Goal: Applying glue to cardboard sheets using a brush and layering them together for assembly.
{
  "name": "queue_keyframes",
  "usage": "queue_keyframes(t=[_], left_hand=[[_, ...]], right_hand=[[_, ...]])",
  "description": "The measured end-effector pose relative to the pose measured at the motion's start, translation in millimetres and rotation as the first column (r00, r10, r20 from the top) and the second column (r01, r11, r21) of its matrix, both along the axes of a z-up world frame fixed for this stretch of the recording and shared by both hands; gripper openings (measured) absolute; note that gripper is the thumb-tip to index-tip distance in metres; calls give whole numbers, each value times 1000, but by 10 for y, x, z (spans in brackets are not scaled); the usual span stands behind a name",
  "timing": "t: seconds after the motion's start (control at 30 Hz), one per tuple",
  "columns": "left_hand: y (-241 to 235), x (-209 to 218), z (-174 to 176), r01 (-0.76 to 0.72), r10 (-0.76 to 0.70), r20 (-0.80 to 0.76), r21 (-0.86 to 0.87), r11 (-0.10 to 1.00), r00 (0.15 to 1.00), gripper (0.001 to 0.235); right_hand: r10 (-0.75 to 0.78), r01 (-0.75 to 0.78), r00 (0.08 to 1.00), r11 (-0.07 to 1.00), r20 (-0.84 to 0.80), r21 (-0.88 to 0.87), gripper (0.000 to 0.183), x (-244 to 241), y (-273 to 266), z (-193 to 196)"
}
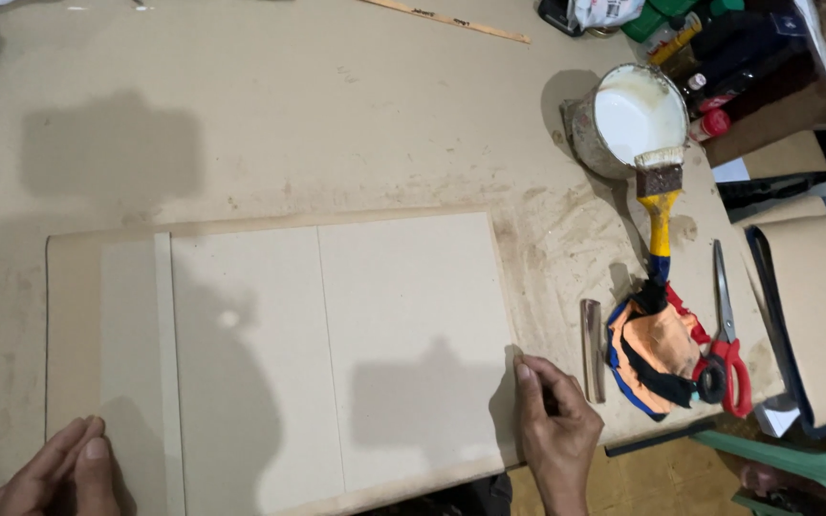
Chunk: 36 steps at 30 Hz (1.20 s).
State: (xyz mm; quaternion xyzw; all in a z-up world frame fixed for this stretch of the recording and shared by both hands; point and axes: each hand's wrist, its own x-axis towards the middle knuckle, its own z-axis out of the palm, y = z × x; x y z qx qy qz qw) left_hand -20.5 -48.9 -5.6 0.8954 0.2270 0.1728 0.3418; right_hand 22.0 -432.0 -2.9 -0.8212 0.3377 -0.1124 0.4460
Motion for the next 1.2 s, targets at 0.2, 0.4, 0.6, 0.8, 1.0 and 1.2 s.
queue_keyframes(t=[0.2, 0.4, 0.6, 0.8, 1.0, 1.2], left_hand=[[-20, -113, 166, -10, 18, -121, 61, 998, 993, 28], [93, -122, -423, 39, -26, 122, -106, 994, 992, 24], [144, -108, -530, 102, -88, 275, -36, 994, 957, 19], [199, -68, -507, 136, -172, 338, 128, 982, 925, 20], [424, 74, -682, 143, -221, 368, 228, 963, 903, 16], [507, 127, -576, 135, -122, 196, -53, 990, 973, 27]], right_hand=[[438, -438, 897, 868, -51, -235, 33, 22, -516, -124], [295, -330, 944, 865, 149, 377, 28, 136, -648, 33], [481, -512, 857, 835, 182, 202, 27, 51, -706, -16], [522, -557, 825, 817, 219, 152, 27, 32, -639, -15], [612, -591, 753, 790, 242, -162, 14, 79, -769, -350], [572, -547, 804, 819, 162, -173, 21, -63, -652, -176]])
